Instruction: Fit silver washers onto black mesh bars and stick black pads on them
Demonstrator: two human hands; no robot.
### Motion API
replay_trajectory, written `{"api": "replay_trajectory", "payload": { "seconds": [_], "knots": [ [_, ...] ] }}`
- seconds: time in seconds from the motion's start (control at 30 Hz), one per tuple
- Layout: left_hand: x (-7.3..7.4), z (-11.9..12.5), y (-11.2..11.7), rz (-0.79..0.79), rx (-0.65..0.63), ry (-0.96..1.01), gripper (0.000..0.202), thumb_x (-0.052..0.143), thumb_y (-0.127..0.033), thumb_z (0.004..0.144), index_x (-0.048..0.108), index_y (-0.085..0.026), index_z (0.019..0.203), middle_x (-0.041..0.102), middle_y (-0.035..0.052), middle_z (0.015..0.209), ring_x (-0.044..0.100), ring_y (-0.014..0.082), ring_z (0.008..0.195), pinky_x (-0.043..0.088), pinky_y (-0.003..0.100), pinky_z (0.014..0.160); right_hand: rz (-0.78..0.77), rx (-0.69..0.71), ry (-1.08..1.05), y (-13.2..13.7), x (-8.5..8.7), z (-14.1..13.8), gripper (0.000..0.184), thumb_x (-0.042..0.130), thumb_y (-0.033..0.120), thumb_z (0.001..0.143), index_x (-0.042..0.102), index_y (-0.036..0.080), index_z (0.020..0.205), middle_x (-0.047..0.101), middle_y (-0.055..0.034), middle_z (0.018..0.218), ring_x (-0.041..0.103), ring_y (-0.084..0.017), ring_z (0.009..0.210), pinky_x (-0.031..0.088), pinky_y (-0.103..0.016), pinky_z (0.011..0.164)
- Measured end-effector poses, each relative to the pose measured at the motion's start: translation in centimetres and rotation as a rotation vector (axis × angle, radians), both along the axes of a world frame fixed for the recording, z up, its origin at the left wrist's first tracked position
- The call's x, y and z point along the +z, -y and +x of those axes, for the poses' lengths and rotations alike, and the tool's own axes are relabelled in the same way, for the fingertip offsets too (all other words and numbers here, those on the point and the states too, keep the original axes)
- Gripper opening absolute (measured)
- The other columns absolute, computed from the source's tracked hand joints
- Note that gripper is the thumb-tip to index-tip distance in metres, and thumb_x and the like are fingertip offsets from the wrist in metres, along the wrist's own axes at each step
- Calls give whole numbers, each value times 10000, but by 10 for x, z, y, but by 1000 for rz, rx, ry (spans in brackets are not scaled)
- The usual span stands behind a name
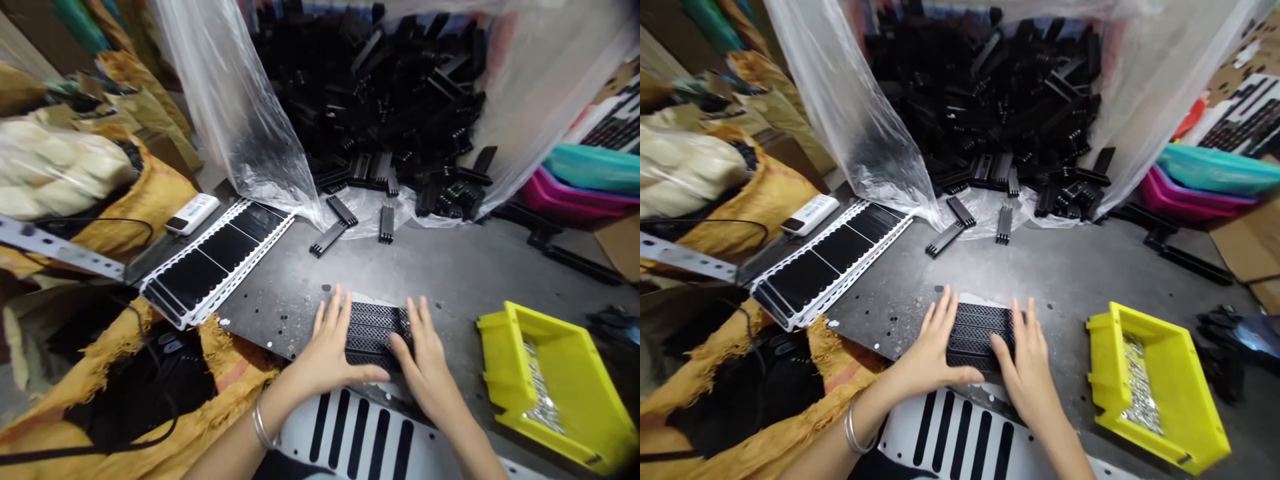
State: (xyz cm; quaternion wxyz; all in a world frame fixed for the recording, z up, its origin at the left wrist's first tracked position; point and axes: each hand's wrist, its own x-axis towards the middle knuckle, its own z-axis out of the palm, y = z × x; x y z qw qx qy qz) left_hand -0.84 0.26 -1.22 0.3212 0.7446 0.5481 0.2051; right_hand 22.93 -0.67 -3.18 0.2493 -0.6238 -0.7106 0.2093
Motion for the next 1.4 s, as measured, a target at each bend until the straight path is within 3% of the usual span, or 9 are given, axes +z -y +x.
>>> {"api": "replay_trajectory", "payload": {
  "seconds": [0.1,0.17,0.23,0.4,0.57,0.7,0.87,1.1,1.4],
  "knots": [
    [30,-30,-9,87,183,11,915,700,-611,897,306,-219,1625,340,202,1683,274,406,1579,270,647,1252,134,-39,-10,18,16,26,475,428,516,1067,499,340,1502,445,-99,1628,447,-365,1480,369,-629,1156],
    [49,-39,-6,138,153,83,349,615,-387,992,652,-217,1295,678,120,1369,608,295,1321,435,514,1161,198,7,-2,38,23,41,306,487,471,1057,680,307,1227,658,-80,1356,621,-314,1265,444,-515,1049],
    [62,-35,7,37,38,163,151,581,-279,1001,720,-221,1011,767,39,1049,720,200,996,550,379,955,185,100,50,58,23,51,244,564,477,1029,714,285,1053,716,-54,1113,685,-268,1055,466,-419,894],
    [56,-7,66,-236,-240,192,177,583,-295,1020,756,-260,1011,797,-6,1001,742,157,928,573,292,862,147,162,167,94,14,68,251,636,504,993,714,281,1078,713,-43,1025,685,-243,956,438,-378,822],
    [-4,5,111,-70,-263,-182,491,520,-412,1029,563,-201,1470,647,146,1455,633,311,1308,493,519,1110,152,84,51,107,28,80,86,604,298,1031,666,249,997,695,-35,975,656,-210,925,425,-354,823],
    [-39,21,111,-61,-144,-267,548,502,-565,1022,626,-151,1359,722,176,1258,666,339,1163,488,536,1035,115,115,-3,109,29,70,103,583,261,1041,659,243,974,699,-28,935,638,-206,881,422,-353,799],
    [-15,33,98,-73,-236,18,293,663,-547,968,753,-273,1021,723,-15,802,652,187,768,419,347,805,71,300,-82,109,27,46,168,611,258,1034,663,270,1193,718,-35,1111,654,-211,1053,438,-390,931],
    [25,29,91,135,-124,94,163,535,-234,1050,662,-213,950,722,1,928,640,167,878,335,363,876,409,163,-67,107,49,20,171,624,171,1018,707,223,1158,715,-42,970,650,-194,946,400,-387,893],
    [19,26,85,103,-58,166,247,487,-260,1075,621,-220,871,672,-21,796,605,163,782,375,348,848,457,288,-35,109,37,2,255,579,150,1031,705,189,1249,755,-71,1039,656,-179,912,471,-338,795]
  ]
}}
